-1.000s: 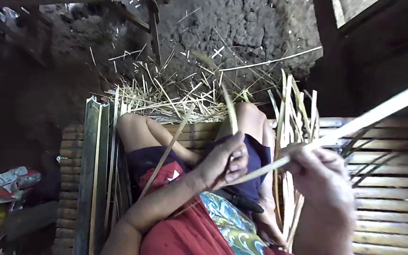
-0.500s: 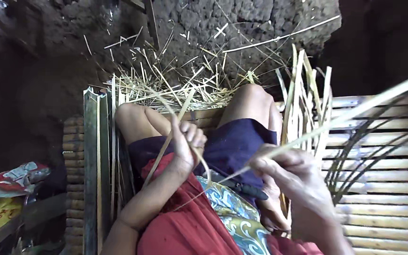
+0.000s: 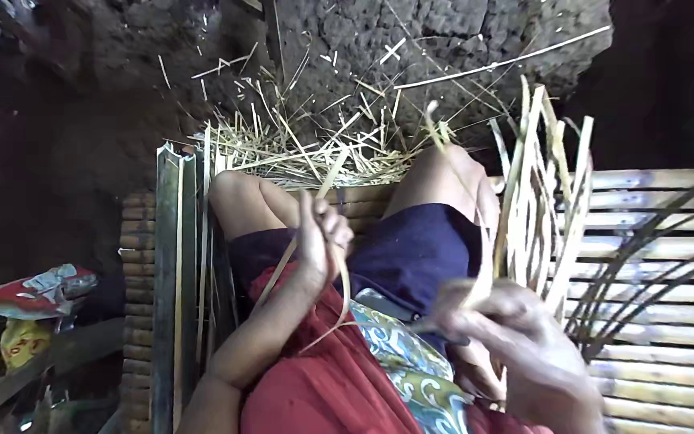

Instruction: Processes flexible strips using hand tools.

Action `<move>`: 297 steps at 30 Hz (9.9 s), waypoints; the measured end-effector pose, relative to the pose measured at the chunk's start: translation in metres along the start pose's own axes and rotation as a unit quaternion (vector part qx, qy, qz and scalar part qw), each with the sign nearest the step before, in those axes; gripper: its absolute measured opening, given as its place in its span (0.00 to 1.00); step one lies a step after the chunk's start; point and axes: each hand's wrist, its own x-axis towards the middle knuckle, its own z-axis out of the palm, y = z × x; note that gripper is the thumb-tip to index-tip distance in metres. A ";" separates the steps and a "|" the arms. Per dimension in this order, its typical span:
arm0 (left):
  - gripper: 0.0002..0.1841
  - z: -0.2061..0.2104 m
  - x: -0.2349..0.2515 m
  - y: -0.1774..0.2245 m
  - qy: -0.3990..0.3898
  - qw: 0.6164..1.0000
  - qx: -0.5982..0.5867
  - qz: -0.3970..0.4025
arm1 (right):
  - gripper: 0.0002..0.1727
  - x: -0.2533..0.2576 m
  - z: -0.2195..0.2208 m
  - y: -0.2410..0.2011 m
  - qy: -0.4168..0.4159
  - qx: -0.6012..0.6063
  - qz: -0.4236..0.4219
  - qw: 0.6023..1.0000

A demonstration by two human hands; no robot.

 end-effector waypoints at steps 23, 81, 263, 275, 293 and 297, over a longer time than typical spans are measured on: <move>0.35 -0.071 0.015 0.126 0.045 0.955 -0.027 0.293 | 0.13 -0.022 -0.023 0.015 0.022 0.071 0.008 0.997; 0.14 0.009 0.025 0.107 -0.065 0.869 0.397 0.289 | 0.15 0.182 0.027 0.030 0.111 -0.226 0.081 0.964; 0.15 0.067 -0.047 -0.023 -0.372 0.922 0.024 0.110 | 0.30 0.037 -0.002 -0.029 0.083 -0.265 -0.213 0.937; 0.20 0.067 -0.021 0.005 -0.327 0.921 0.193 -0.085 | 0.18 0.042 -0.018 -0.006 0.242 -0.230 -0.171 0.927; 0.27 0.046 -0.025 -0.017 -0.064 0.998 -0.003 -0.014 | 0.23 0.047 -0.007 0.008 0.135 -0.242 -0.111 0.955; 0.31 0.038 -0.027 -0.013 0.016 0.998 -0.060 0.009 | 0.24 0.042 0.017 0.017 0.051 -0.179 -0.099 0.978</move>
